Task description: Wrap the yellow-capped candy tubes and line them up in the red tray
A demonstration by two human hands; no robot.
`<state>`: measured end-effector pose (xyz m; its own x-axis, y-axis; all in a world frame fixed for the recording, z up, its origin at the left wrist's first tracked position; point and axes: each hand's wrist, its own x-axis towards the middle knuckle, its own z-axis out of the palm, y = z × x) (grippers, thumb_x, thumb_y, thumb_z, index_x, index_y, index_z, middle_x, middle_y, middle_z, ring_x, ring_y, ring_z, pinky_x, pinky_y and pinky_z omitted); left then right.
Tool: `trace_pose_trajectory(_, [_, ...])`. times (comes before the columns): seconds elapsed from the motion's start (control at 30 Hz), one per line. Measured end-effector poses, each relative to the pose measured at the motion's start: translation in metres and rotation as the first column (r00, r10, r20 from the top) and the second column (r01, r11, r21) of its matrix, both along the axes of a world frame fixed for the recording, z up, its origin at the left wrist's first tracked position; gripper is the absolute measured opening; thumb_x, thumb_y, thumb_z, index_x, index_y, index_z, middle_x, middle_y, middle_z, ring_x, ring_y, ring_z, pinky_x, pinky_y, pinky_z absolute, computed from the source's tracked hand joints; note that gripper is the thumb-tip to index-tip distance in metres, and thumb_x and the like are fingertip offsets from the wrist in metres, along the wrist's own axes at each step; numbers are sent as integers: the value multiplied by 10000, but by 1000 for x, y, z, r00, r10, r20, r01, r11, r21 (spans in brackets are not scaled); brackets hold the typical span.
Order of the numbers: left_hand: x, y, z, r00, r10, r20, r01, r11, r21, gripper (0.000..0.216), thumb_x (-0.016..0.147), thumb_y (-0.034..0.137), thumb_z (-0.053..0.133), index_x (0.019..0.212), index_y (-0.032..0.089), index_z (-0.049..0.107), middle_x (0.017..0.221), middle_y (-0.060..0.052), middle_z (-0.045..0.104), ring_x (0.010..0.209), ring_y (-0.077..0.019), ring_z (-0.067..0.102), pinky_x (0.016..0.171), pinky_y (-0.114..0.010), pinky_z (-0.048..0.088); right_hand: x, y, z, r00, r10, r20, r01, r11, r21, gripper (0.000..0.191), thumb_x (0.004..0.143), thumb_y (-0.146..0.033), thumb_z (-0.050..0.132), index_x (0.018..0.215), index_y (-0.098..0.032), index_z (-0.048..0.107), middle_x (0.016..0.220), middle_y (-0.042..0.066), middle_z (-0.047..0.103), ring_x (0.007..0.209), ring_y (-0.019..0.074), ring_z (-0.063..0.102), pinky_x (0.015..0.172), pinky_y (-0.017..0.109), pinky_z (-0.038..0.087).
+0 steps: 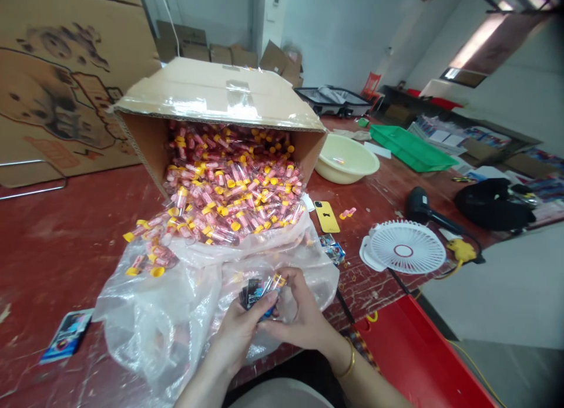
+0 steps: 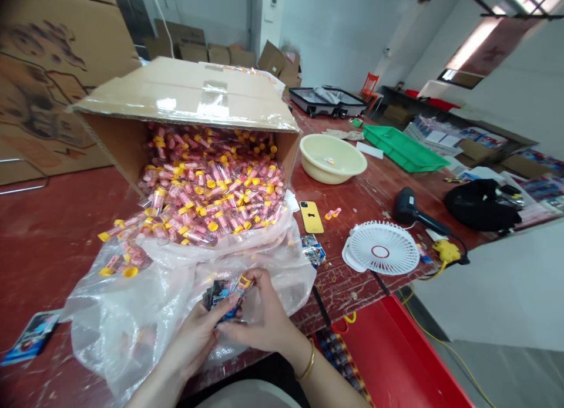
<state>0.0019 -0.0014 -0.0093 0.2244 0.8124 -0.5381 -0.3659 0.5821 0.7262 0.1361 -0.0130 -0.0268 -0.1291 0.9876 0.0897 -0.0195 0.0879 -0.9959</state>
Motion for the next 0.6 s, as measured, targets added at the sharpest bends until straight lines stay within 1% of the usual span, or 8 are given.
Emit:
trace_pose_trajectory(0.1, [5, -2, 5, 997, -68, -48, 68, 998, 14, 313, 615, 350, 785, 859, 161, 728, 724, -43, 684, 654, -195, 611, 585, -315, 542, 13, 3, 4, 993, -104, -47, 101, 993, -61, 214, 735, -301, 685, 876, -211, 552, 858, 15, 579, 800, 152, 552, 751, 295, 474])
trace_pose_trajectory(0.13, [8, -5, 6, 991, -117, -66, 118, 993, 11, 304, 635, 362, 772, 860, 162, 727, 730, -44, 686, 654, -198, 617, 581, -322, 551, 18, 2, 5, 985, -150, -83, 141, 984, -108, 170, 750, -321, 672, 812, -202, 568, 808, 5, 586, 751, 138, 555, 725, 283, 473])
trace_pose_trajectory(0.2, [17, -13, 7, 972, -224, -68, 224, 975, -4, 300, 691, 385, 727, 899, 168, 718, 786, -56, 706, 711, -223, 649, 620, -345, 565, 36, -6, 6, 958, -245, -147, 213, 956, -204, 190, 722, -339, 698, 741, -195, 575, 740, -12, 600, 661, 118, 558, 659, 261, 473])
trace_pose_trajectory(0.27, [27, -24, 7, 956, -293, -17, 293, 956, -15, 325, 736, 381, 685, 991, 180, 691, 912, -73, 722, 844, -263, 666, 686, -374, 571, 66, -24, 6, 921, -371, -119, 331, 906, -263, 209, 705, -356, 702, 747, -194, 577, 739, -14, 626, 641, 117, 575, 643, 260, 481])
trace_pose_trajectory(0.33, [37, -36, 5, 943, -332, 26, 333, 942, -39, 356, 752, 360, 663, 1056, 176, 658, 1002, -86, 719, 939, -290, 656, 728, -400, 574, 112, -55, 2, 845, -533, 56, 524, 801, -289, 212, 731, -384, 656, 783, -192, 581, 779, -5, 653, 682, 124, 604, 680, 269, 495])
trace_pose_trajectory(0.43, [48, -47, 2, 914, -406, 4, 405, 911, -82, 367, 740, 337, 659, 1058, 153, 639, 962, -101, 740, 965, -308, 659, 745, -420, 583, 190, -137, -10, 618, -693, 370, 786, 554, -274, 209, 767, -375, 601, 823, -173, 589, 834, 13, 665, 771, 129, 616, 756, 269, 490])
trace_pose_trajectory(0.53, [57, -52, -1, 892, -451, -15, 448, 889, -101, 373, 740, 324, 658, 1074, 164, 619, 922, -93, 757, 965, -289, 671, 793, -394, 574, 242, -240, -28, 453, -673, 585, 891, 343, -296, 180, 797, -309, 611, 754, -136, 586, 760, 19, 642, 741, 132, 599, 735, 274, 491])
trace_pose_trajectory(0.6, [63, -53, -3, 885, -466, -11, 463, 881, -96, 405, 733, 351, 666, 1096, 182, 603, 932, -83, 760, 946, -277, 682, 799, -373, 570, 255, -297, -44, 420, -583, 695, 907, 240, -347, 171, 844, -282, 594, 807, -115, 599, 798, 16, 633, 734, 130, 602, 703, 291, 506])
